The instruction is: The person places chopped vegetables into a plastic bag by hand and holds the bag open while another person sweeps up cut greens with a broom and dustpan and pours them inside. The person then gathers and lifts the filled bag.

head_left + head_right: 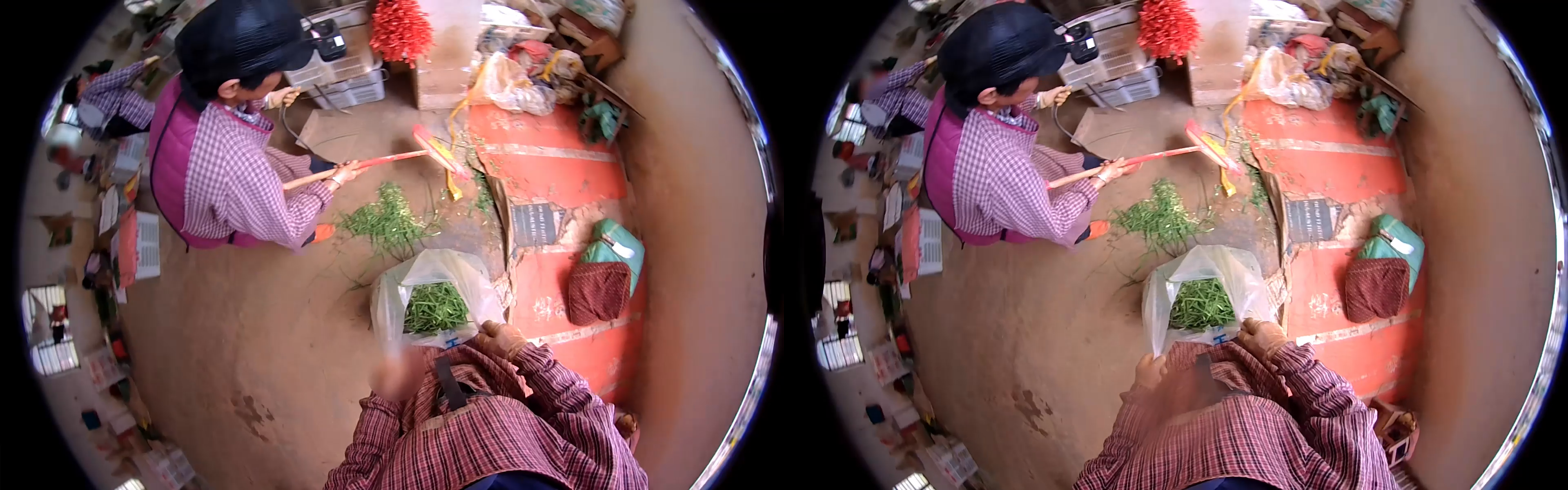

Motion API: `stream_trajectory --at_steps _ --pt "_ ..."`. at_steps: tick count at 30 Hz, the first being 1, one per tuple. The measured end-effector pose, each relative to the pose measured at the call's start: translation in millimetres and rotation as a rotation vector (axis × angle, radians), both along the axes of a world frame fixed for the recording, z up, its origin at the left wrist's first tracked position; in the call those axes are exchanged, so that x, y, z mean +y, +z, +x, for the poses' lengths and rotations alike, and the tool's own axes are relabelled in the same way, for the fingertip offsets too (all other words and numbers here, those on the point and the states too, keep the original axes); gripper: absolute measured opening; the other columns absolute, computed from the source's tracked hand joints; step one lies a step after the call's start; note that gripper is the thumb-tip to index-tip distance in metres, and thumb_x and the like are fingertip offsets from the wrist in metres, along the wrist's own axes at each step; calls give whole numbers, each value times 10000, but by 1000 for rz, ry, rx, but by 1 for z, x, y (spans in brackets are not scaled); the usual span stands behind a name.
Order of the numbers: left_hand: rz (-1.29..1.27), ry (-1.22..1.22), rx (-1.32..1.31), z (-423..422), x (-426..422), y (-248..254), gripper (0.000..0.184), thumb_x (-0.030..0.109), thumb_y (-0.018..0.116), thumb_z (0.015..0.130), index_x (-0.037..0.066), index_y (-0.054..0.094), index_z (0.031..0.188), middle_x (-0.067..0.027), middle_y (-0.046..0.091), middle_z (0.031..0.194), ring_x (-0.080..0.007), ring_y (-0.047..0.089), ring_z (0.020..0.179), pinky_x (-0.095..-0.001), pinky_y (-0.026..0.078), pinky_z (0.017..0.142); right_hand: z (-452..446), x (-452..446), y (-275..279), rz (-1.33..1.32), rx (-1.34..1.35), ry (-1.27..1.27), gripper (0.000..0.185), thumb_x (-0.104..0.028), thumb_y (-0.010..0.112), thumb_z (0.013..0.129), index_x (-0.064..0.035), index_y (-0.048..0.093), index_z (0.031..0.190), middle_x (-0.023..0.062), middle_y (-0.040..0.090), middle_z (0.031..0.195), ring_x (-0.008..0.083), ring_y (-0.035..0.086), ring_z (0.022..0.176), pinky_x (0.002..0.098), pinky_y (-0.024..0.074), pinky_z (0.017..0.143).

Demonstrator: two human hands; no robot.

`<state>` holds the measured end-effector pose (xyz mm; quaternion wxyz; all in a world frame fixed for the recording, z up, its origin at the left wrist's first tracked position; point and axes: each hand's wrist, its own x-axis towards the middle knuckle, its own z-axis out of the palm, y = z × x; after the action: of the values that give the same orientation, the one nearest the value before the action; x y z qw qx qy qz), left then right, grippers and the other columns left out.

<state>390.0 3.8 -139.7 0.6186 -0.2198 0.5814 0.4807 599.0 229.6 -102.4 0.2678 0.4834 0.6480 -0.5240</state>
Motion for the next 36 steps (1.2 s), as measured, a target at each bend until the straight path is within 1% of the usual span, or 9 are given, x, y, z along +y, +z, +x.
stream_trajectory --at_steps 1,3,5,9,12,14,24,33,36 --pt "30 -145 5 -5 -9 -10 213 245 574 853 33 587 867 -24 545 613 -103 477 480 -265 368 434 -3 6 1 -13 -27 6 423 -368 569 859 -47 588 1133 216 645 995 332 628 945 381 481 831" --pt "72 -297 12 -4 -18 -24 219 253 573 848 34 583 857 -23 539 613 -104 475 479 -261 364 429 -6 8 3 -18 -54 2 433 -380 568 859 -48 588 1137 210 647 994 329 629 944 379 482 832" --pt "-187 -518 215 -4 -15 -27 230 268 575 837 40 583 859 -19 531 612 -97 459 467 -248 345 410 -5 9 2 -26 -40 1 404 -342 570 854 -37 590 1118 194 654 973 337 629 927 390 483 821" --pt "-203 -525 255 -3 -8 -21 227 272 581 831 47 584 859 -16 527 606 -90 438 454 -236 324 395 8 -2 -13 8 -5 -40 399 -351 571 853 -43 595 1106 188 655 968 338 629 924 391 486 819" --pt "-197 -523 267 -2 -11 -25 222 269 586 827 51 587 867 -16 528 601 -87 423 445 -232 317 393 3 4 -2 20 -22 -64 387 -357 568 854 -48 599 1085 188 655 959 340 628 925 401 485 818" --pt "-201 -519 276 0 -14 -28 220 267 591 823 51 591 863 -17 530 598 -89 420 441 -236 319 396 3 5 -2 30 -58 7 375 -354 568 855 -47 603 1067 192 654 951 344 626 926 405 483 819" --pt "-173 -539 297 3 -23 -40 225 256 576 834 33 593 863 -33 540 597 -101 443 442 -249 326 396 18 -5 -18 23 19 -72 362 -359 574 851 -54 614 1041 199 651 943 350 624 920 410 484 809" --pt "-221 -520 262 4 -20 -31 205 252 567 834 49 582 858 -33 538 602 -97 429 431 -243 322 388 12 -3 -11 40 -16 -32 337 -352 585 843 -72 622 1028 179 655 939 340 625 915 405 484 810" --pt "-219 -501 244 5 -21 -34 219 240 575 864 24 575 897 -28 548 602 -88 428 435 -239 326 389 14 -5 -14 38 -35 -5 334 -352 586 845 -82 624 1038 177 655 955 336 622 928 403 481 823"
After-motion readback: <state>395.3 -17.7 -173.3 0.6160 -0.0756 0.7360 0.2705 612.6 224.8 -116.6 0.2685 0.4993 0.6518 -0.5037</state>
